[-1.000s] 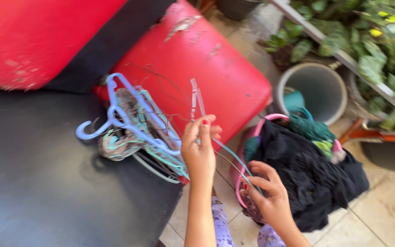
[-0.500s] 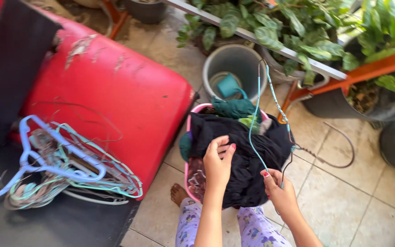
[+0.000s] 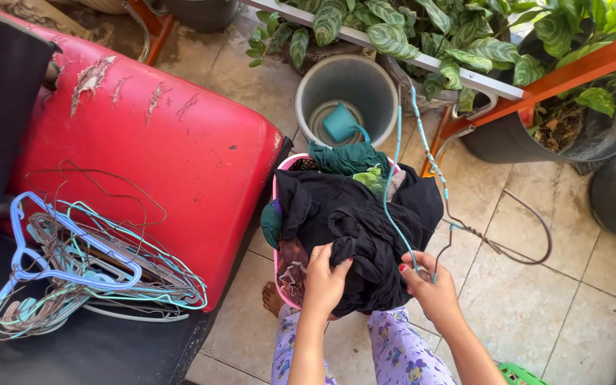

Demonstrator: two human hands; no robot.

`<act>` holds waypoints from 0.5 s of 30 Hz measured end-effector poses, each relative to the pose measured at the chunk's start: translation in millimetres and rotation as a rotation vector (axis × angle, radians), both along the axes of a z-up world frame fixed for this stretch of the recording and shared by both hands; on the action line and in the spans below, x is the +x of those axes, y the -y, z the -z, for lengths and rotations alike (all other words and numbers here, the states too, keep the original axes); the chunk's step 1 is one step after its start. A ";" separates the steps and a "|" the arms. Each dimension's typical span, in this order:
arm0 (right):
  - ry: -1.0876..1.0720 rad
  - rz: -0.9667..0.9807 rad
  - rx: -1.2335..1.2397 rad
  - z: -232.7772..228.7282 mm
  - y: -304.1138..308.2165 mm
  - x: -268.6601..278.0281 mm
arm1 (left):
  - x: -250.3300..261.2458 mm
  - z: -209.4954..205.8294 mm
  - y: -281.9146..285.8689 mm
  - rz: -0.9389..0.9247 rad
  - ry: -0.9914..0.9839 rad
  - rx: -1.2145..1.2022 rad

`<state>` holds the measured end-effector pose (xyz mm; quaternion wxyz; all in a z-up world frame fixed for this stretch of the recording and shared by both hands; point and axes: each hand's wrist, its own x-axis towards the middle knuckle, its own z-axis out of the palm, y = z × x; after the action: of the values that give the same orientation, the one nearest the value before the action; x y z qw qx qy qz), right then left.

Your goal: The person takes clothes from a pink laundry basket, places each item on a hanger, and hangs them on a balcony railing. The person handles a black tank top, a patterned top, a black t-shirt, and a black long-sleeve shirt, spacing them out on the railing.

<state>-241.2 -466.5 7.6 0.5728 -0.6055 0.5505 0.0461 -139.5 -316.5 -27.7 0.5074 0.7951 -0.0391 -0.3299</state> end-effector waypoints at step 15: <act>0.331 -0.125 -0.165 -5.1 6.1 56.9 | 73.6 -108.6 -69.2 -0.356 0.369 -0.351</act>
<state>-184.3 -472.6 12.7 0.6002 -0.6825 0.4122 -0.0639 -66.0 -247.3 80.9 0.6713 0.7360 -0.0471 -0.0741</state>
